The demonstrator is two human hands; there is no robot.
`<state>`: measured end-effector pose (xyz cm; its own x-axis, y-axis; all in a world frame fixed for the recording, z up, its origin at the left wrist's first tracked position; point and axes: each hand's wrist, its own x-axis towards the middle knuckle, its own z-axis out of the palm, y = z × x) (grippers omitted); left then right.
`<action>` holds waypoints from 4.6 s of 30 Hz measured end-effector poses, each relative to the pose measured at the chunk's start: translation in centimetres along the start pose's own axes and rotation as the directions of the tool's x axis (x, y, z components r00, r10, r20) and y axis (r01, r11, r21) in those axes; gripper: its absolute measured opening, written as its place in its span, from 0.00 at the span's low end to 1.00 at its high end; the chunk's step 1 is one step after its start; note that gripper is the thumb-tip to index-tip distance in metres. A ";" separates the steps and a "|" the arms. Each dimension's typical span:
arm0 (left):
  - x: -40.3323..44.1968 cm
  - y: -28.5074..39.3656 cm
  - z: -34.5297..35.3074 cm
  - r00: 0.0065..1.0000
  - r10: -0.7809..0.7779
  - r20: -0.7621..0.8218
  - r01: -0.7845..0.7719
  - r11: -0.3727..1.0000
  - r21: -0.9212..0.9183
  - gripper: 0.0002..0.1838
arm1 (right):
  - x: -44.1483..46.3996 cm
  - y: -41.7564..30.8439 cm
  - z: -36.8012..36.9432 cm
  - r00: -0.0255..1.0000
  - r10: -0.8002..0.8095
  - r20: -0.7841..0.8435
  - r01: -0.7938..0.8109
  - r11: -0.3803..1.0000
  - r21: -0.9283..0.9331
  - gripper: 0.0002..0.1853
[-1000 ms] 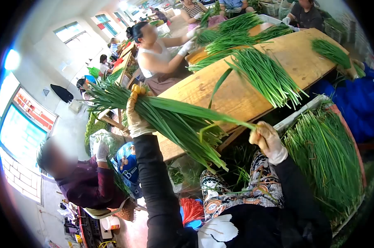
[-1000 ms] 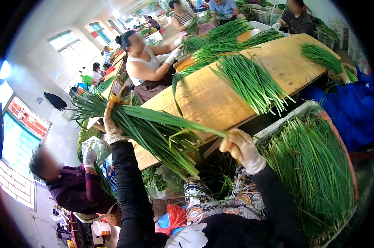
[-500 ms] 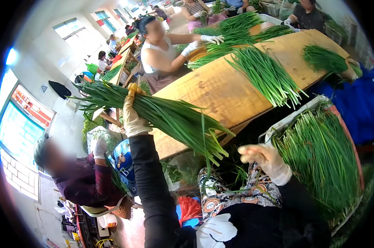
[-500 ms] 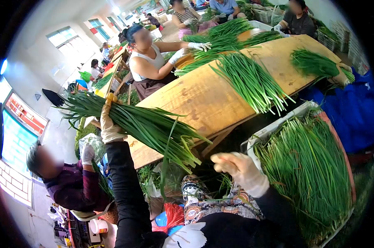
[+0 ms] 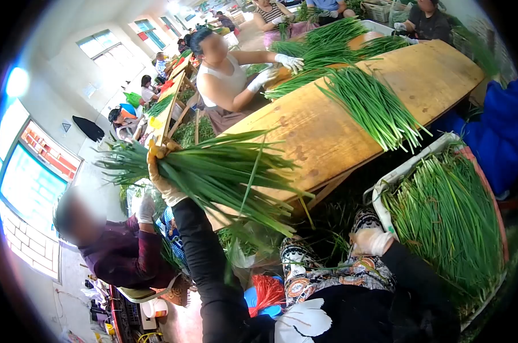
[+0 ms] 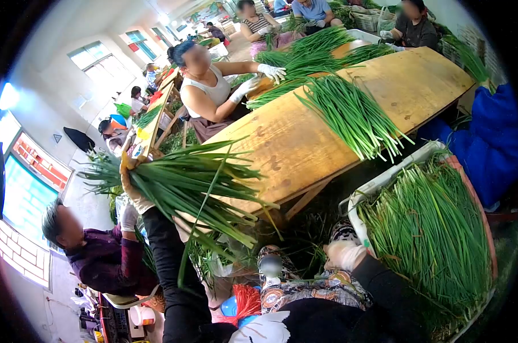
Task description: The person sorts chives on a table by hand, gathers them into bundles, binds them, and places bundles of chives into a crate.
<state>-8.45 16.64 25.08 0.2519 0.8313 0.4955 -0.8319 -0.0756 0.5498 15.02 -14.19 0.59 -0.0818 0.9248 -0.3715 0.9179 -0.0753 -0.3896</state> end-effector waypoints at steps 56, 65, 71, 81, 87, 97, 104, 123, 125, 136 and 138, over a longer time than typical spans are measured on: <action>-6.7 -1.9 0.5 0.966 0.110 0.234 0.020 0.870 -0.492 0.13 | 3.6 -6.5 -12.8 0.881 0.065 -0.468 0.435 -0.498 0.750 0.18; -6.0 0.6 0.2 0.943 0.155 0.296 0.016 0.863 -0.505 0.13 | -1.1 4.6 -6.5 0.856 -0.295 -0.425 0.294 -0.397 0.869 0.15; -4.7 1.7 -0.8 0.955 0.164 0.245 -0.065 0.927 -0.370 0.05 | -2.9 3.5 -5.3 0.942 -0.190 -0.277 0.270 0.919 0.286 0.19; -5.6 0.1 0.3 0.965 -0.041 0.258 0.110 0.959 -0.260 0.16 | 4.9 -4.6 -13.8 0.694 -0.146 -0.705 0.665 0.506 0.550 0.11; -6.8 -0.4 -0.7 0.983 -0.102 0.150 0.113 0.991 -0.069 0.20 | 4.8 -3.3 -15.5 0.872 -0.081 -0.483 0.489 0.207 0.847 0.13; -6.3 0.4 -2.9 0.968 -0.076 0.240 0.126 0.971 -0.202 0.11 | 1.8 -6.9 -11.1 0.175 -0.394 -0.902 0.623 0.754 -0.209 0.21; -6.5 1.2 -5.2 0.980 -0.047 0.193 0.091 0.970 -0.226 0.14 | 3.3 -7.9 -8.4 0.688 -0.276 -0.671 0.536 0.817 0.213 0.19; -3.6 7.1 -6.7 0.961 0.011 0.275 -0.043 0.993 0.110 0.12 | 1.6 -2.8 -7.1 0.781 -0.379 -0.496 0.476 0.876 0.080 0.45; -2.7 6.9 -7.2 0.915 -0.015 0.403 -0.001 0.999 0.039 0.18 | 2.8 -5.6 -7.9 0.740 -0.440 -0.509 0.661 0.620 0.424 0.48; -4.3 3.8 -6.1 0.984 -0.031 0.177 0.056 0.989 -0.136 0.06 | -3.1 -2.8 -8.4 0.687 -0.362 -0.630 0.598 -0.212 0.773 0.10; -4.1 5.1 -9.2 0.984 -0.053 0.170 0.079 0.985 -0.155 0.06 | -3.1 0.3 -5.2 0.508 -0.270 -0.818 0.592 -0.580 0.559 0.09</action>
<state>-18.21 17.89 19.67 0.3755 0.7286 0.5728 -0.8757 0.0766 0.4767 17.56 -15.16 6.02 0.0283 0.7948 0.6062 -0.7983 0.3830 -0.4649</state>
